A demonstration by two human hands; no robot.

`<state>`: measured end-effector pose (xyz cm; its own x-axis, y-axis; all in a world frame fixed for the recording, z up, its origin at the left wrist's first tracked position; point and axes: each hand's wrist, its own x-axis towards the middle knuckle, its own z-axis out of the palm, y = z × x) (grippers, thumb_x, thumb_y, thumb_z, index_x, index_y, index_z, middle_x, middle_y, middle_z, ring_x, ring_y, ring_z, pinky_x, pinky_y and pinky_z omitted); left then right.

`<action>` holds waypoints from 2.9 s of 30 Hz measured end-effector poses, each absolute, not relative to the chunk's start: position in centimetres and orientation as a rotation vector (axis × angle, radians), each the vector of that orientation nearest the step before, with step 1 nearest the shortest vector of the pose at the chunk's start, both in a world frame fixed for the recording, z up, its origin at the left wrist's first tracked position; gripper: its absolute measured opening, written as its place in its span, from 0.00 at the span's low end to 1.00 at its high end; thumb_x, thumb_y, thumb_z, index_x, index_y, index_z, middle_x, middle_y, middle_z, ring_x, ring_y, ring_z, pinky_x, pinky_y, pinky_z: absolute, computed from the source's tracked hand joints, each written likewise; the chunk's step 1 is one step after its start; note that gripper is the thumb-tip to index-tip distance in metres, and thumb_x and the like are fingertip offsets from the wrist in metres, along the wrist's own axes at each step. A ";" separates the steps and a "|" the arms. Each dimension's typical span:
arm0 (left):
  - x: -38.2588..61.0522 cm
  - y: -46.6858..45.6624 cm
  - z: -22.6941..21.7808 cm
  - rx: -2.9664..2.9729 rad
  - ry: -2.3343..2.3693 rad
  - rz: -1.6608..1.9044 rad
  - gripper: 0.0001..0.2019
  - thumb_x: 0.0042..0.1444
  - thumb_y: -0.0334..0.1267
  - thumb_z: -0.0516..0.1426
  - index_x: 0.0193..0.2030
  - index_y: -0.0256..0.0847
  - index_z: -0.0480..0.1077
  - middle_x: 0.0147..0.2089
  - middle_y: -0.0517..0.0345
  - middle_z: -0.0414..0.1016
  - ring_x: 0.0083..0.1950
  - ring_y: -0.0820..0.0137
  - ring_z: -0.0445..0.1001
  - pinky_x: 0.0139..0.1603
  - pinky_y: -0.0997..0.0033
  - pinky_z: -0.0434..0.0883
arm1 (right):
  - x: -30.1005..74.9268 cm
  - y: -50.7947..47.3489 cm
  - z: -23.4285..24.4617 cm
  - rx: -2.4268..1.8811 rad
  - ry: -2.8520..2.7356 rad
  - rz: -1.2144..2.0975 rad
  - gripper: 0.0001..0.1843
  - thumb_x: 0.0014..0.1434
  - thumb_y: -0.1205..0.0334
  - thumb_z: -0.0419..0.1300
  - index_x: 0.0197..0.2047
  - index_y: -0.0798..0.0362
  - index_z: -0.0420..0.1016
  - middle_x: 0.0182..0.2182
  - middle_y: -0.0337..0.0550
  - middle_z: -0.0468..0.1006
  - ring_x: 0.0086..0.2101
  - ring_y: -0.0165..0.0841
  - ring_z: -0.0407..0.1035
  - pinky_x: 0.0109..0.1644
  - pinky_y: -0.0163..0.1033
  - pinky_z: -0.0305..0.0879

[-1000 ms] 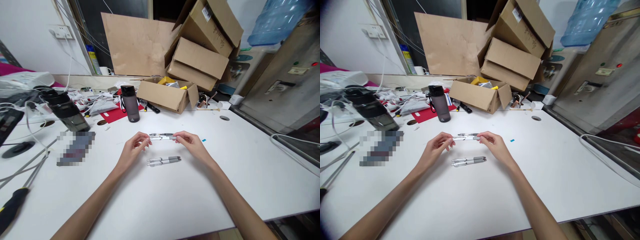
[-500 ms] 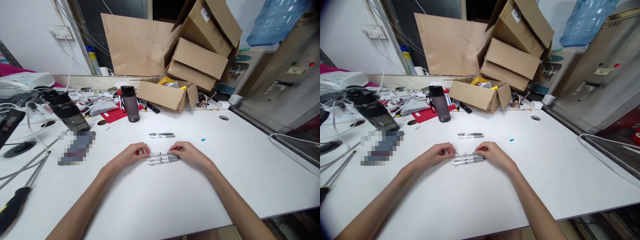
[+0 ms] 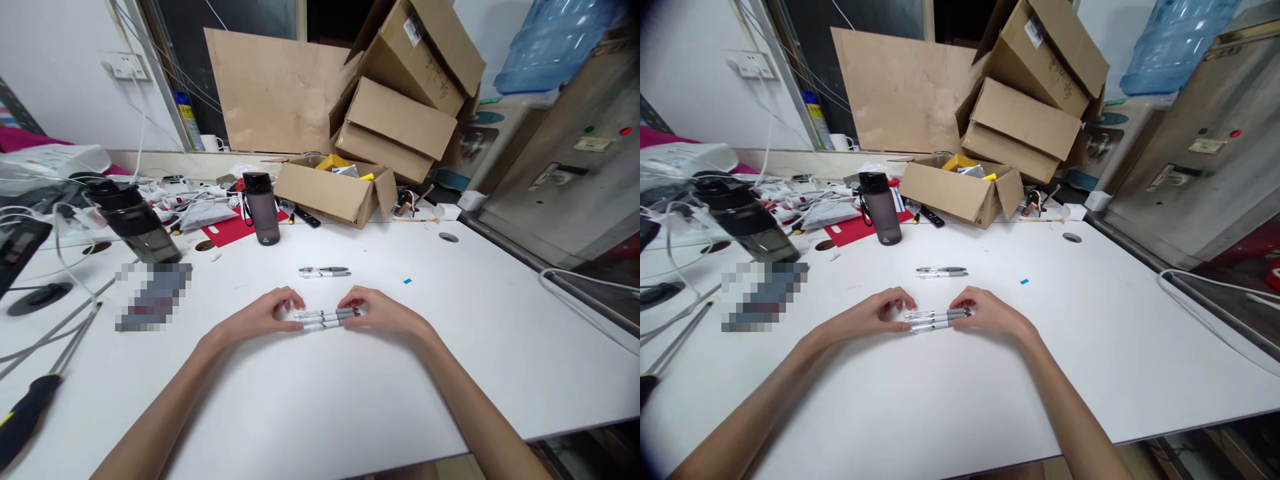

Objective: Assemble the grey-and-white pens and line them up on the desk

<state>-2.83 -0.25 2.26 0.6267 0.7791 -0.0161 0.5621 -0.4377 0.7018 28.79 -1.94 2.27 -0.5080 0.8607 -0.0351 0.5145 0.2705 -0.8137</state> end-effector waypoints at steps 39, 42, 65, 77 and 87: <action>0.2 0.0 0.8 1.147 1.057 0.971 0.28 0.63 0.49 0.62 0.66 0.43 0.64 0.69 0.39 0.66 0.49 0.59 0.82 0.34 0.67 0.78 | 27.4 -0.2 -0.8 -1.482 -1.516 0.944 0.27 0.60 0.58 0.58 0.63 0.47 0.71 0.65 0.49 0.68 0.66 0.40 0.61 0.71 0.49 0.53; 0.0 0.1 1.0 1.164 1.061 1.014 0.25 0.62 0.47 0.62 0.63 0.44 0.66 0.71 0.42 0.64 0.46 0.63 0.82 0.35 0.68 0.77 | 27.4 0.1 -0.5 -1.408 -1.418 1.016 0.23 0.58 0.59 0.59 0.57 0.46 0.74 0.62 0.46 0.73 0.61 0.40 0.66 0.68 0.48 0.58; 0.2 -0.8 1.6 1.864 1.124 1.099 0.11 0.61 0.45 0.62 0.46 0.44 0.76 0.52 0.53 0.70 0.52 0.62 0.75 0.54 0.62 0.75 | 25.9 -1.8 1.2 -1.178 -1.650 0.998 0.15 0.65 0.48 0.60 0.45 0.50 0.79 0.39 0.41 0.75 0.36 0.33 0.69 0.41 0.38 0.64; 0.6 -1.6 2.5 1.886 1.102 0.882 0.16 0.66 0.51 0.56 0.50 0.44 0.78 0.43 0.55 0.80 0.45 0.61 0.75 0.47 0.66 0.69 | 25.8 -2.5 1.7 -1.250 -1.991 0.761 0.17 0.75 0.56 0.45 0.37 0.48 0.70 0.35 0.39 0.75 0.36 0.36 0.67 0.42 0.40 0.60; 0.7 -1.2 1.9 1.678 1.032 0.789 0.23 0.66 0.57 0.54 0.41 0.38 0.78 0.24 0.61 0.66 0.27 0.70 0.62 0.32 0.69 0.61 | 25.0 -2.6 1.5 -1.250 -2.129 0.334 0.16 0.71 0.70 0.44 0.32 0.48 0.62 0.30 0.42 0.71 0.34 0.39 0.63 0.43 0.43 0.58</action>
